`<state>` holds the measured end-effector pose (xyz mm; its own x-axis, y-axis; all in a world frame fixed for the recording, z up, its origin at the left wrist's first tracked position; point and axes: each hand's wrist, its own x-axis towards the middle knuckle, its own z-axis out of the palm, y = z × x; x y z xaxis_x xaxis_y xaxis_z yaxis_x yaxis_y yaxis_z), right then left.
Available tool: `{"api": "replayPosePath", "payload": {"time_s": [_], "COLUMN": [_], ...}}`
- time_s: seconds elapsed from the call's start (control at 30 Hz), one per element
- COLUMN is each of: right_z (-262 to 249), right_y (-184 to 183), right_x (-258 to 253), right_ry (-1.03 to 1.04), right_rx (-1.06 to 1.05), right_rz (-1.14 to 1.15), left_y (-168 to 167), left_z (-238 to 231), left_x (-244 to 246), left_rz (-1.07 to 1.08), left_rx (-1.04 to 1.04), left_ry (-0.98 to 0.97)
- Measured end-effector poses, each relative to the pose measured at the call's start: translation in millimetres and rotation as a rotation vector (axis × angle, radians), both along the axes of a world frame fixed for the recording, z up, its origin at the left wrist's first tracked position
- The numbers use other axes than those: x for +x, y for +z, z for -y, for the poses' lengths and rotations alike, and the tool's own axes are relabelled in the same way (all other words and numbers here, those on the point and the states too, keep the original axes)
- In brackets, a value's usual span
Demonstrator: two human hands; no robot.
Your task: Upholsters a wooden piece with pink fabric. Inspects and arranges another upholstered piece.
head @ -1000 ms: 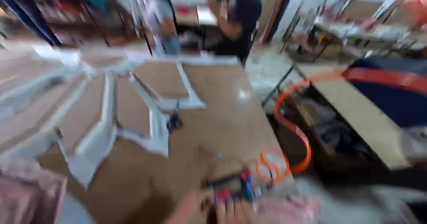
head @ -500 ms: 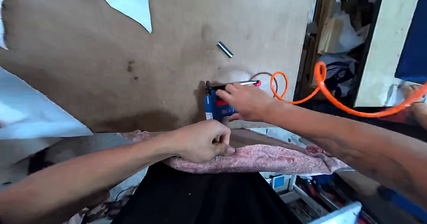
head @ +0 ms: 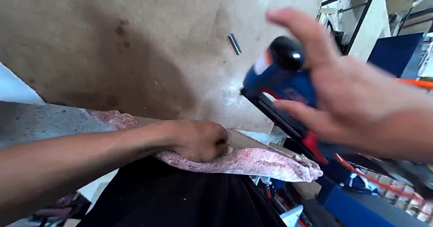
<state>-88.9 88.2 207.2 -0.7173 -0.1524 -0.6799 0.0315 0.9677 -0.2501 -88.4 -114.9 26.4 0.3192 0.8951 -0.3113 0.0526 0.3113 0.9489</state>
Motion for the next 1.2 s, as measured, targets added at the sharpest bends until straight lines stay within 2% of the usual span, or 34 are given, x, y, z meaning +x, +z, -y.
{"api": "replayPosePath", "payload": {"time_s": [0.07,0.13,0.27,0.43,0.6,0.7,0.77,0.87,0.97,1.03,1.1,1.2], "right_z": [-7,-10,4,14,23,23,12,-17,-37,-44,-48,-49], "right_y": [25,28,13,-2,-12,-10,4,34,61,68,70,63], "right_x": [-14,-18,-8,-6,-10,-11,-8,5,8,14,21,29], "right_ry": [-0.247,-0.580,-0.859,-0.913,-0.956,-0.911,-0.862,-0.877,-0.956,-0.990,-1.010,-1.028], "right_rx": [-0.217,-0.414,-0.435,-0.347,-0.427,-0.415,-0.431,-0.489,-0.417,-0.392,-0.407,-0.448], "right_rz": [0.247,0.537,0.754,0.850,0.895,0.846,0.760,0.653,0.704,0.727,0.737,0.726], "left_y": [2,7,14,7,7,-2,-3,-7,7,11,7,7], "left_z": [1,0,-2,-2,1,3,2,-8,-30,-40,-41,-43], "left_x": [0,-3,-7,-5,-9,-9,-12,-4,4,8,15,16], "left_rz": [-0.023,-0.066,-0.075,-0.117,-0.115,-0.077,-0.011,0.013,-0.027,0.008,0.123,0.269], "left_rx": [0.009,0.008,-0.075,-0.009,-0.180,-0.178,-0.106,0.119,0.255,0.366,0.321,0.102], "left_ry": [-0.030,-0.081,-0.087,-0.108,-0.086,-0.051,0.044,0.177,0.086,0.123,0.205,0.263]}}
